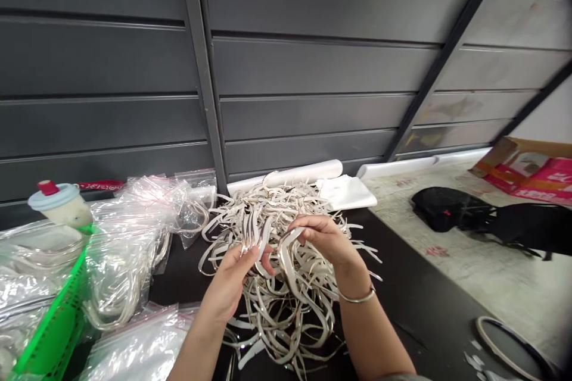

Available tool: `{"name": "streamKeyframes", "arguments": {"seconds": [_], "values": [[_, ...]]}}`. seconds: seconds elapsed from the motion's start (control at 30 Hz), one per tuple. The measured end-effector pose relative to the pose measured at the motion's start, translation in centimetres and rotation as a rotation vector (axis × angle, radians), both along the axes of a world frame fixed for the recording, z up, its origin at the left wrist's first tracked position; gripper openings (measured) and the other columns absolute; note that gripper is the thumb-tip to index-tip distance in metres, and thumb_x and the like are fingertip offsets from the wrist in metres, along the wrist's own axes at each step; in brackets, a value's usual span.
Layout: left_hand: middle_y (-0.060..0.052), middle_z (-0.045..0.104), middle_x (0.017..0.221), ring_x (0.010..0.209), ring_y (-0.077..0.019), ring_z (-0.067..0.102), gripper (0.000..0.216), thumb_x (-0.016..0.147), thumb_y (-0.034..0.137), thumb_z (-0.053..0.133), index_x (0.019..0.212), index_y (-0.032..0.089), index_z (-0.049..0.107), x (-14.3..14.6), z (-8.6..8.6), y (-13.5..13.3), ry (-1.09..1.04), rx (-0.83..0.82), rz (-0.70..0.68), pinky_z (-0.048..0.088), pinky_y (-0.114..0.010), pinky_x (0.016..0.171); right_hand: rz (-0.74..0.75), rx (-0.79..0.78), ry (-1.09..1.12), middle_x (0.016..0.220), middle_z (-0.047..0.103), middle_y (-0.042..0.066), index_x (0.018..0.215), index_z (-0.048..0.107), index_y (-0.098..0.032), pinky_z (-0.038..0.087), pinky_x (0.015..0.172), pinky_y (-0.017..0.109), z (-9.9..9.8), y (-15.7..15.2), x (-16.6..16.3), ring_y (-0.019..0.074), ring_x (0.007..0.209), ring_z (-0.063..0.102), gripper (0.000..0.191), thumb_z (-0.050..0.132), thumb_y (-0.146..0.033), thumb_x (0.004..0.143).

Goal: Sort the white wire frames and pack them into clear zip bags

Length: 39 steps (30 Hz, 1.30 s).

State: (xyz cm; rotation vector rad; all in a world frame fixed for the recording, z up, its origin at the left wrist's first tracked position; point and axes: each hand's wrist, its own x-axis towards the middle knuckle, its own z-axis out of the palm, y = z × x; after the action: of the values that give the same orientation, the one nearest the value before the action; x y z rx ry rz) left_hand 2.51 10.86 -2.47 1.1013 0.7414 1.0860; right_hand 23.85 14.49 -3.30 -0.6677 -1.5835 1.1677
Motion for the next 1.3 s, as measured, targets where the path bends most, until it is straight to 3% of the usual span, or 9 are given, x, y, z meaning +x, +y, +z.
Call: {"name": "streamKeyframes", "arguments": {"seconds": [0.2,0.37,0.57,0.83,0.93,1.03,1.1,1.2,1.3], "values": [[-0.007,0.069,0.07,0.072,-0.0203,0.063,0.027,0.078,0.038,0.062,0.085,0.013,0.07,0.5,0.2,-0.3,-0.005,-0.129,-0.106,0.042,-0.03,0.07,0.038,0.028,-0.103,0.077,0.064,0.001,0.091,0.071,-0.021,0.048,0.062,0.022,-0.2,-0.6,-0.5,0.0099,0.068,0.057,0.016,0.063,-0.031,0.082],[-0.008,0.069,0.064,0.066,-0.0185,0.064,0.03,0.08,0.04,0.06,0.087,0.012,0.069,1.1,0.0,-0.4,-0.06,-0.195,-0.171,0.043,-0.026,0.064,-0.017,0.071,-0.115,0.08,0.063,0.002,0.095,0.07,-0.021,0.049,0.068,0.026,0.0,-0.9,-1.1,0.0121,0.074,0.058,0.018,0.061,-0.031,0.083],[-0.009,0.071,0.068,0.067,-0.0181,0.066,0.026,0.081,0.036,0.06,0.085,0.011,0.066,0.8,-0.3,0.0,-0.175,-0.262,-0.19,0.046,-0.027,0.069,-0.114,0.107,-0.172,0.08,0.061,0.002,0.096,0.07,-0.023,0.048,0.068,0.027,-0.2,-1.0,-1.2,0.0124,0.073,0.056,0.017,0.06,-0.029,0.084],[-0.006,0.07,0.067,0.074,-0.0192,0.065,0.029,0.074,0.035,0.068,0.09,0.011,0.065,0.7,-0.3,-0.1,-0.086,-0.199,-0.208,0.044,-0.029,0.078,-0.079,0.019,-0.07,0.087,0.06,0.002,0.104,0.066,-0.027,0.05,0.074,0.03,-0.5,-0.9,-2.2,0.0149,0.082,0.057,0.023,0.06,-0.028,0.083],[-0.005,0.07,0.069,0.08,-0.0211,0.065,0.026,0.074,0.035,0.068,0.088,0.013,0.065,0.8,-0.5,-0.1,-0.017,-0.11,-0.135,0.042,-0.033,0.085,-0.187,-0.055,0.12,0.089,0.056,0.0,0.117,0.053,-0.031,0.05,0.074,0.028,-1.1,-0.8,-3.1,0.0136,0.083,0.056,0.037,0.063,-0.027,0.081],[-0.006,0.071,0.078,0.086,-0.0223,0.064,0.025,0.076,0.037,0.065,0.084,0.014,0.067,0.8,-0.8,-0.1,0.056,0.026,-0.032,0.04,-0.034,0.089,-0.339,-0.083,0.208,0.086,0.058,0.001,0.109,0.054,-0.026,0.048,0.079,0.029,-1.4,-0.9,-4.0,0.0131,0.083,0.056,0.024,0.055,-0.033,0.086],[-0.006,0.071,0.082,0.086,-0.022,0.063,0.025,0.078,0.038,0.062,0.082,0.014,0.067,0.6,-1.1,-0.1,0.118,0.103,-0.006,0.041,-0.033,0.088,-0.301,-0.092,0.181,0.085,0.06,0.002,0.102,0.058,-0.023,0.047,0.082,0.03,-1.5,-1.3,-4.5,0.0142,0.085,0.057,0.023,0.049,-0.04,0.089],[-0.006,0.071,0.084,0.084,-0.0205,0.063,0.025,0.081,0.037,0.059,0.087,0.015,0.068,0.4,-1.3,0.0,0.22,0.178,-0.073,0.043,-0.03,0.083,-0.146,-0.166,0.117,0.074,0.059,0.002,0.095,0.061,-0.021,0.048,0.061,0.026,-1.3,-2.3,-5.2,0.0123,0.065,0.056,0.033,0.046,-0.049,0.088],[-0.006,0.071,0.085,0.08,-0.0199,0.064,0.028,0.082,0.039,0.058,0.094,0.015,0.067,0.4,-1.3,0.1,0.313,0.193,-0.22,0.045,-0.029,0.076,-0.02,-0.288,0.071,0.052,0.048,-0.004,0.084,0.06,-0.017,0.033,0.038,0.019,-1.1,-3.0,-5.4,0.0062,0.041,0.04,0.04,0.047,-0.055,0.085]]}}
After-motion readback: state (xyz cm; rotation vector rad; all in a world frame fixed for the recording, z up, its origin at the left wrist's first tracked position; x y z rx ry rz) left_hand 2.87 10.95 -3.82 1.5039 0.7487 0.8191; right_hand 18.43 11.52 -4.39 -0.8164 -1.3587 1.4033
